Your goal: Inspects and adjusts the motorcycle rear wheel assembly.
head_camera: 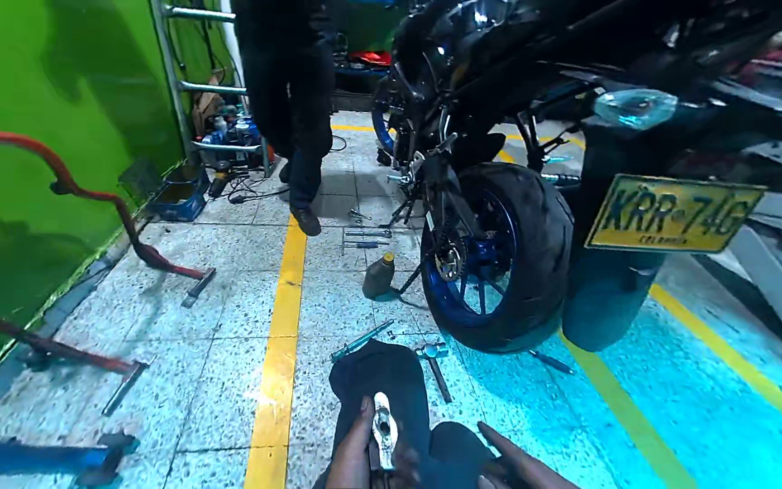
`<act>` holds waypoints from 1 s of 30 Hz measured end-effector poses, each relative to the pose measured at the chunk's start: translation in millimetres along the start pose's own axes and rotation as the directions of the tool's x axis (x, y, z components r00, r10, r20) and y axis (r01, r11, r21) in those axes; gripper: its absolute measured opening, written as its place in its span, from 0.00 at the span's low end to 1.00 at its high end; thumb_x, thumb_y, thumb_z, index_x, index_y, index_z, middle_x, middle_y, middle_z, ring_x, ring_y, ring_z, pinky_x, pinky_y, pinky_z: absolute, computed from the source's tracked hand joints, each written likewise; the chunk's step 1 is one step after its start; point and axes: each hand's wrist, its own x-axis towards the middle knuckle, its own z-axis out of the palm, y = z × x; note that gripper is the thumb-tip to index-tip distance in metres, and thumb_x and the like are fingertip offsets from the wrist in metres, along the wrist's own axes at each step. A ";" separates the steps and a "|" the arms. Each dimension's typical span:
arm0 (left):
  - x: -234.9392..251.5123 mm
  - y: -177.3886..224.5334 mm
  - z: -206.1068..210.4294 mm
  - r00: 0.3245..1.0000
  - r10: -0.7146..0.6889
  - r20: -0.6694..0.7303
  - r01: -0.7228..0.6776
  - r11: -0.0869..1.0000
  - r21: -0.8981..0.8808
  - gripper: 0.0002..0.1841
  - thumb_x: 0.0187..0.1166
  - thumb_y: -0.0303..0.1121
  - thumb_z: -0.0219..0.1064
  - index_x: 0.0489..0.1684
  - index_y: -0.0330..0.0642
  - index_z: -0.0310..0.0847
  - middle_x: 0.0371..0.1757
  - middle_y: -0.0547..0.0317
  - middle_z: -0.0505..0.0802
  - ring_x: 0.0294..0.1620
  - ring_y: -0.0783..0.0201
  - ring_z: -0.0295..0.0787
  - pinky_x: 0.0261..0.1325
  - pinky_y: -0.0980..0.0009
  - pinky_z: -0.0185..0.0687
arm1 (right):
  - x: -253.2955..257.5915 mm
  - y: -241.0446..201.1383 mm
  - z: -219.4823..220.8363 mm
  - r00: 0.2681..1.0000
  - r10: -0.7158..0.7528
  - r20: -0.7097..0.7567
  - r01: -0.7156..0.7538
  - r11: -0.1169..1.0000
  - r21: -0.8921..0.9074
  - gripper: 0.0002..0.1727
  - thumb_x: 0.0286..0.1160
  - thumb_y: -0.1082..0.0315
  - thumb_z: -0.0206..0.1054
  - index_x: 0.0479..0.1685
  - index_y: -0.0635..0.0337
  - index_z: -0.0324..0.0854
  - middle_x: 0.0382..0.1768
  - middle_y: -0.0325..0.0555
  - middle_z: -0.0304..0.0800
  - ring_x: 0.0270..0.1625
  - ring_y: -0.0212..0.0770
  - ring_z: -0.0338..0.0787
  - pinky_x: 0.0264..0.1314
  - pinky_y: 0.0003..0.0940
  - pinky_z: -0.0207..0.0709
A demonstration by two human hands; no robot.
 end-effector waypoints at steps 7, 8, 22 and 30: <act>2.6 24.6 21.0 0.992 -0.125 -0.004 0.125 0.987 0.098 0.38 0.87 0.68 0.35 0.42 0.44 0.82 0.26 0.54 0.90 0.21 0.63 0.89 0.21 0.69 0.86 | -42.5 32.5 10.6 0.932 0.255 -0.258 -0.251 0.967 0.051 0.32 0.82 0.48 0.68 0.82 0.50 0.76 0.47 0.38 0.97 0.43 0.36 0.96 0.50 0.46 0.92; 6.3 28.5 23.6 0.989 -0.150 0.018 0.148 0.984 0.098 0.38 0.87 0.69 0.36 0.43 0.43 0.82 0.26 0.54 0.90 0.21 0.62 0.89 0.22 0.69 0.87 | -47.0 44.9 17.6 0.916 0.259 -0.307 -0.259 0.965 0.043 0.31 0.82 0.46 0.67 0.81 0.49 0.77 0.46 0.36 0.97 0.41 0.34 0.95 0.47 0.44 0.92; 37.7 51.2 77.6 0.873 -0.339 0.349 0.306 0.940 0.147 0.38 0.80 0.73 0.49 0.48 0.45 0.88 0.33 0.53 0.93 0.29 0.61 0.93 0.33 0.69 0.91 | -35.4 94.8 66.5 0.893 0.295 -0.339 -0.314 0.950 0.000 0.30 0.82 0.41 0.61 0.76 0.47 0.82 0.38 0.35 0.96 0.34 0.37 0.93 0.37 0.51 0.89; 41.5 48.2 60.6 0.913 -0.326 0.246 0.308 0.945 0.111 0.37 0.81 0.72 0.48 0.47 0.45 0.85 0.30 0.53 0.92 0.26 0.60 0.93 0.28 0.68 0.91 | 9.0 118.6 71.1 0.889 0.453 -0.060 -0.339 0.742 0.579 0.29 0.82 0.50 0.67 0.78 0.55 0.77 0.44 0.42 0.96 0.39 0.38 0.95 0.43 0.38 0.92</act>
